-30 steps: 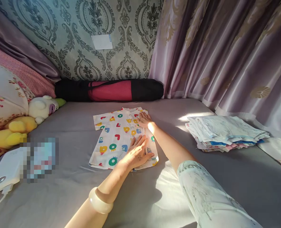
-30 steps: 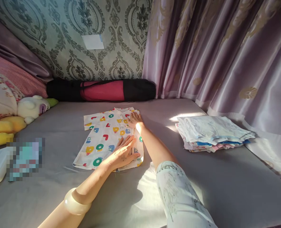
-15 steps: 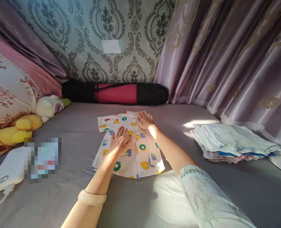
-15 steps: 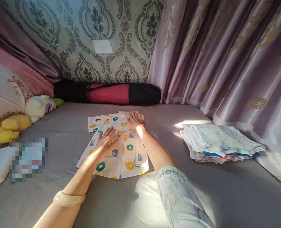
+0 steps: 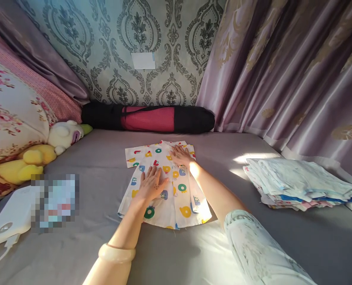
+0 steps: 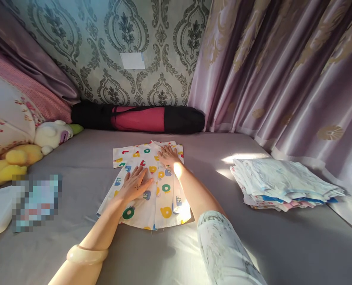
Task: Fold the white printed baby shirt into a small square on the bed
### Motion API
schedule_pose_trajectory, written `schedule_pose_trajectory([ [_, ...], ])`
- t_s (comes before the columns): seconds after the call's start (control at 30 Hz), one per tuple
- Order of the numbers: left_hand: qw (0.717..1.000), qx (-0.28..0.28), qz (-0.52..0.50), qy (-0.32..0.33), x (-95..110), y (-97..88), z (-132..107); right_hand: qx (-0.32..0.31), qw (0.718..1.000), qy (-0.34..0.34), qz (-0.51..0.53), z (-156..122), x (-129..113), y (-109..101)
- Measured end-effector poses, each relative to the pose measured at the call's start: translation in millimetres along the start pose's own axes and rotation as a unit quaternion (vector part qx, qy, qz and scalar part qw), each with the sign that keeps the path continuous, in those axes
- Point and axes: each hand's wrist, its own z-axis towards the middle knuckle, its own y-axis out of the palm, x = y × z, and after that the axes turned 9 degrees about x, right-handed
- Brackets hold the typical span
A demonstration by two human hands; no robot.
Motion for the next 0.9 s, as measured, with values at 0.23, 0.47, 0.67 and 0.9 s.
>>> schedule_pose_trajectory([
  [0.23, 1.0, 0.0, -0.004, -0.009, 4, -2.0, -1, 0.021, 0.995, -0.096, -0.004, 26, -23, 4],
  [0.47, 1.0, -0.02, -0.007, -0.022, 8, -8.4, -3, -0.027, 0.997, -0.071, 0.005, 37, -23, 17],
  [0.67, 1.0, -0.003, 0.017, -0.015, 7, -2.4, -1, 0.014, 0.996, -0.085, -0.013, 49, -34, 18],
  [0.9, 1.0, 0.005, 0.02, -0.011, 4, 0.0, -2, -0.014, 0.998, -0.066, 0.008, 53, -37, 24],
])
